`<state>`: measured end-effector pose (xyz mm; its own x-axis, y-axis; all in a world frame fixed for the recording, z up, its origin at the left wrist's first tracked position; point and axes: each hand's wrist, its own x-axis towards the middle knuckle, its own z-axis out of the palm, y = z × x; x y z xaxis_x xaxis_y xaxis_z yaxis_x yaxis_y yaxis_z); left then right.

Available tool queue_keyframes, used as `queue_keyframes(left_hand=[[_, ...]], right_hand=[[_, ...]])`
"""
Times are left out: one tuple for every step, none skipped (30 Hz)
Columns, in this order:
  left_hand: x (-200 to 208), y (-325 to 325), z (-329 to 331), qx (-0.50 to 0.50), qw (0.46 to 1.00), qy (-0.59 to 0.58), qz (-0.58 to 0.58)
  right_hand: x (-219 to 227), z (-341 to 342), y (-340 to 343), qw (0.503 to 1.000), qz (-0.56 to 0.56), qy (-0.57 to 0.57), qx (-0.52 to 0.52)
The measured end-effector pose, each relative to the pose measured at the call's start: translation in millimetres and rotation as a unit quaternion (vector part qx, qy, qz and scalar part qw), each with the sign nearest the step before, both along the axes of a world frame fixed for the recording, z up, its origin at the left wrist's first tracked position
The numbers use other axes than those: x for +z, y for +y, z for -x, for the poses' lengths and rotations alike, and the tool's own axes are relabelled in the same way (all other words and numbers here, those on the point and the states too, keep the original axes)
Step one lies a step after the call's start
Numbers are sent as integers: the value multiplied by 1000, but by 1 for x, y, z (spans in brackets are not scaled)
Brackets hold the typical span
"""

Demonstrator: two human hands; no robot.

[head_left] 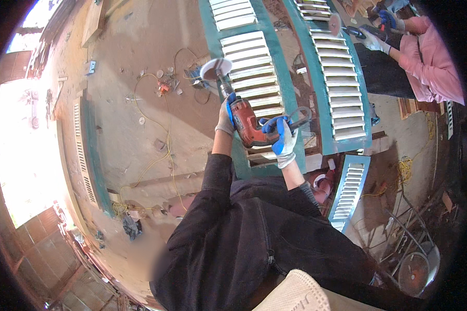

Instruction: The person uses a handheld electric sander to smooth the surface of wooden slats on a green metal frame. A coworker performs the same task on an adjacent frame. The camera wearer moves the sander systematically across the slats.

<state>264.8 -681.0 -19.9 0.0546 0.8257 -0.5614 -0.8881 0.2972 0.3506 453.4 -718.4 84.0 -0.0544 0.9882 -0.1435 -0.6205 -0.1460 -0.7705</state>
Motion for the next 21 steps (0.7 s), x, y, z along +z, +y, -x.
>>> queue_keyframes(left_hand=[[-6,4,13,-14,1000,13,14],[3,10,5,-37,999,11,29],[10,14,-7,-68,996,18,47],[21,21,-22,-66,997,2,43],[4,25,-10,-95,991,48,76],[-17,26,4,-121,982,92,111],[11,29,-45,-123,979,82,139],[-3,25,-42,-105,980,78,153],[-16,21,-39,-80,984,87,135],[-20,21,-43,-63,987,93,119],[-23,20,-41,-61,984,108,130],[-26,19,-37,-58,981,123,140],[-6,19,-52,-76,974,131,170],[-6,17,-44,-72,981,77,160],[-7,17,-35,-82,980,79,164],[-4,20,-28,-93,979,78,166],[-1,22,-24,-115,976,61,173],[-1,22,-30,-103,978,73,165],[7,25,-40,-94,980,84,155],[11,25,-41,-73,982,101,145],[-3,29,-41,-79,979,111,153]], right_hand=[[-1,6,-2,1000,14,23,-13],[-3,3,-2,998,30,31,-34],[-3,-3,-1,999,25,-8,-44],[-1,-6,-1,996,40,6,-77],[6,1,-2,994,52,35,-92],[11,8,-1,990,66,63,-104],[0,-19,4,988,87,32,-127],[-1,-24,4,993,48,18,-105],[-6,-28,3,994,51,27,-93],[-8,-32,1,994,56,30,-89],[-11,-31,-4,986,103,60,-116],[-16,-28,-6,990,83,53,-105],[-24,-34,-11,990,68,35,-116],[-20,-23,-15,992,53,34,-110],[-14,-13,-20,991,59,2,-122],[-12,-3,-23,988,83,20,-132],[-10,-2,-22,989,77,15,-128],[-7,-3,-20,990,72,8,-125],[-13,-13,-15,988,86,20,-123],[-13,-21,-5,988,99,38,-110],[-14,-30,5,991,85,54,-86]])
